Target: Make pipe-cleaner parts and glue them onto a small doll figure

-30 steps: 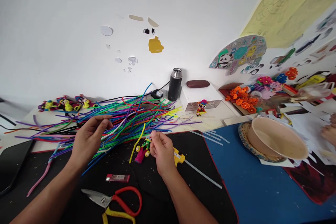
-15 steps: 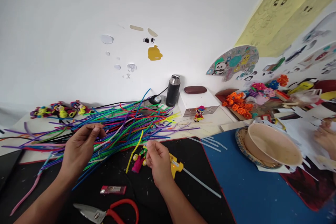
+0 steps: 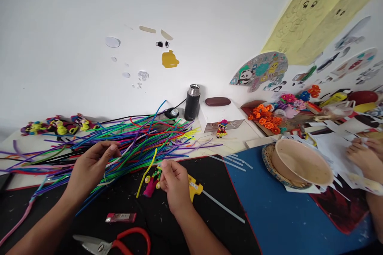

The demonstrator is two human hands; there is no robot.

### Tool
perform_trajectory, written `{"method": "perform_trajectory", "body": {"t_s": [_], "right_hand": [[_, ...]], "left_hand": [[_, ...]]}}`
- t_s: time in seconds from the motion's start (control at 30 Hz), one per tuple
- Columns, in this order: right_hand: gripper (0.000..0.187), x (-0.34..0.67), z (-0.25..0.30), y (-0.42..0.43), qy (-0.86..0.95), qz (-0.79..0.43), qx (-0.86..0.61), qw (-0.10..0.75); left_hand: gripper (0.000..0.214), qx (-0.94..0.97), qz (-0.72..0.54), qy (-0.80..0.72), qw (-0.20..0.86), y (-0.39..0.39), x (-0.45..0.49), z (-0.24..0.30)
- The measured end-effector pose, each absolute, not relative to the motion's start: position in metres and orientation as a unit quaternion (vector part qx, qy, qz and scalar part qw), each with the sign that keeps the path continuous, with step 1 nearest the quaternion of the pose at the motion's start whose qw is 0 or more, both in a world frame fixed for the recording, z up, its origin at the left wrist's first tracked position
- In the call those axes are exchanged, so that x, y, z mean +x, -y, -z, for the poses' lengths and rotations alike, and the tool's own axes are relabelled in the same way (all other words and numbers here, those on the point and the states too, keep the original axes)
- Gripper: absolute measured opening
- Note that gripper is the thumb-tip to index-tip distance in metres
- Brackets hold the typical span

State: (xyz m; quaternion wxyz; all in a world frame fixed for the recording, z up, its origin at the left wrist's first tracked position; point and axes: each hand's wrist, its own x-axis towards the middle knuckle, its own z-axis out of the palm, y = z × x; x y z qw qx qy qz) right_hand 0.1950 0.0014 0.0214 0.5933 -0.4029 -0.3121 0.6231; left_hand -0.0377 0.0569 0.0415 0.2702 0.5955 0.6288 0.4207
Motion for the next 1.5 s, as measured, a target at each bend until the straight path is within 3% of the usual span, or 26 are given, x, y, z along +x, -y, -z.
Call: {"method": "perform_trajectory", "body": {"t_s": [0.33,0.67,1.27,1.5], "right_hand": [[0.058,0.204,-0.029,0.01,0.282,-0.591,-0.396,0.643],[0.06,0.206,-0.022,0.045,0.308,-0.606,-0.419,0.602],[0.061,0.187,-0.019,0.074,0.315,-0.677,-0.393,0.536],[0.063,0.184,-0.017,0.076,0.324,-0.688,-0.404,0.509]], "left_hand": [[0.041,0.598,-0.403,-0.649,0.243,-0.05,-0.057,-0.054],[0.027,0.789,-0.175,-0.551,0.207,-0.046,-0.004,-0.032],[0.009,0.827,-0.088,-0.527,0.174,-0.071,0.013,-0.014],[0.018,0.816,-0.07,-0.545,0.179,-0.068,0.011,-0.016]]}}
